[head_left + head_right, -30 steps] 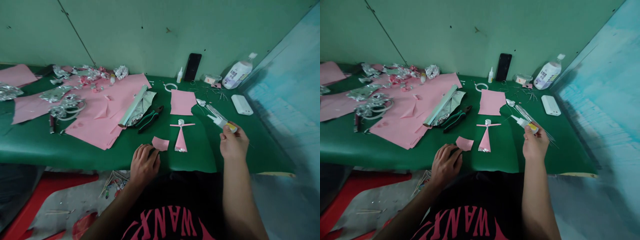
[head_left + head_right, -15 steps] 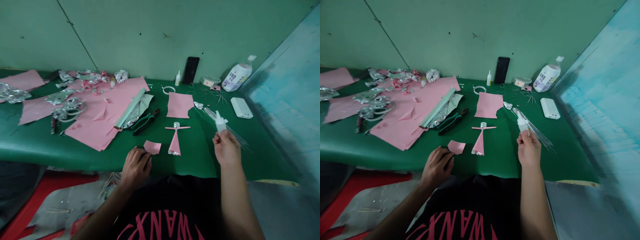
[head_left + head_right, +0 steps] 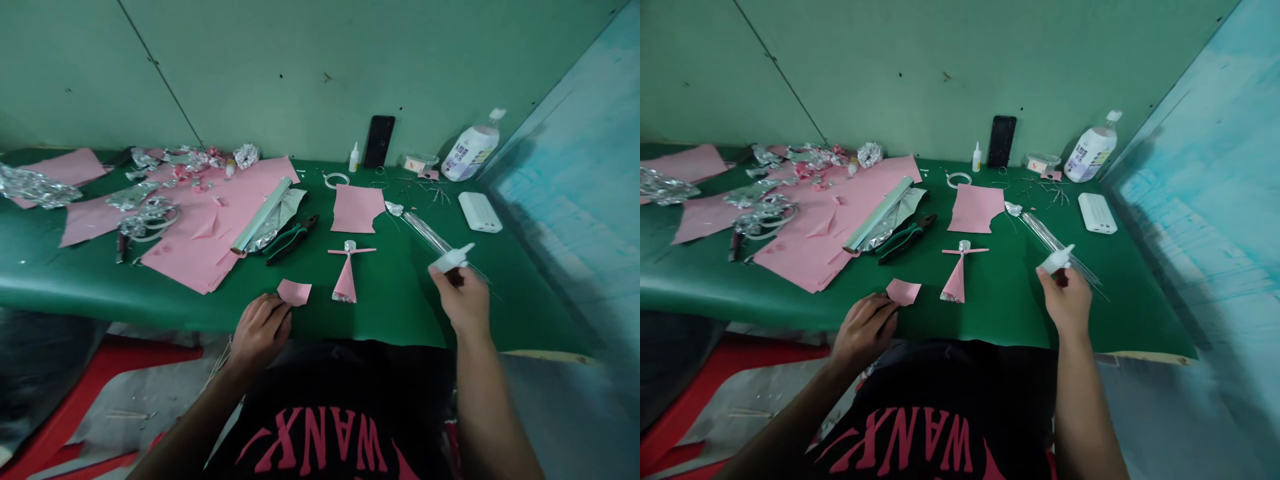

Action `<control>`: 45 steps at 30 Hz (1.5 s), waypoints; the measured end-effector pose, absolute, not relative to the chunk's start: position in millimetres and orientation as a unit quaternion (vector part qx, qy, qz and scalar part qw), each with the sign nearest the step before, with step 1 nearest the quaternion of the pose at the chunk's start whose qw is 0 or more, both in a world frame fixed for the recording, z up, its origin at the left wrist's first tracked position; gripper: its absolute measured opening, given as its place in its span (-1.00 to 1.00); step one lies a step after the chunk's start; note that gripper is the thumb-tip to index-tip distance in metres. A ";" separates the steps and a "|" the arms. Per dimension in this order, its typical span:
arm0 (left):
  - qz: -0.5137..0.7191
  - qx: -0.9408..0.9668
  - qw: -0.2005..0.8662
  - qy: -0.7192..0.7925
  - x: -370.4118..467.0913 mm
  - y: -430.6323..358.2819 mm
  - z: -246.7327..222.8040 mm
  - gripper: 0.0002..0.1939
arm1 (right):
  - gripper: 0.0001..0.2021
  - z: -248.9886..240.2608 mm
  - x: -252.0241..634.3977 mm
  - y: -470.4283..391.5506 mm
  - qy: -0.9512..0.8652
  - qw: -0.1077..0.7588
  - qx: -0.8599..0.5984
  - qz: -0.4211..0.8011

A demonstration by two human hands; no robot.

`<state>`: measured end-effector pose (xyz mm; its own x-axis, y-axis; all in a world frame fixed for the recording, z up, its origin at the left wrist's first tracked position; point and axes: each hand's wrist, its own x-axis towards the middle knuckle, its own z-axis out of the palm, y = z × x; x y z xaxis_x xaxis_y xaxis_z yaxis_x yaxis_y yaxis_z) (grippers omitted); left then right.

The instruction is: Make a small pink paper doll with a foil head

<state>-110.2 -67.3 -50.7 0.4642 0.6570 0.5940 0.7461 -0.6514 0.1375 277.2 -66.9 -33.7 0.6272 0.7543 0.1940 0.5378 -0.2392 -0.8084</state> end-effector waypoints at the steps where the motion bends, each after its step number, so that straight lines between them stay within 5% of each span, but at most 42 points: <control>1: -0.309 -0.852 0.075 -0.417 -110.8 -67.9 -51.0 -0.76 | -0.61 -33.6 277.4 -66.4 -0.444 0.392 -0.800 0.093; 4: -0.295 -0.851 0.069 -0.429 -111.8 -69.0 -51.2 -0.75 | -0.64 -33.6 276.4 -62.7 -0.490 0.297 -0.818 0.050; 17: -0.355 -0.802 0.029 -0.479 -114.9 -75.5 -49.2 -0.89 | -0.59 0.8 236.9 -109.6 -0.472 0.250 -0.842 -0.079; 25: -0.273 -0.691 -0.141 -0.655 -125.8 -70.0 -19.9 -0.80 | -0.70 10.1 159.3 -88.9 -0.614 0.282 -0.721 0.154; 36: -0.154 -0.552 -0.503 -0.647 -128.5 -20.6 5.0 -0.81 | -0.76 -10.7 91.8 -64.1 -0.558 0.234 -0.613 0.508; 45: -0.145 -0.540 -0.540 -0.629 -129.1 -11.7 6.9 -0.82 | -0.77 -16.8 86.6 -63.8 -0.560 0.255 -0.609 0.501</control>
<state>-129.1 -11.7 6.9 0.1655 0.8361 -0.5230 0.5222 0.3756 0.7656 86.6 -63.8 -16.8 -0.1284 0.9371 -0.3245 0.4257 -0.2434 -0.8715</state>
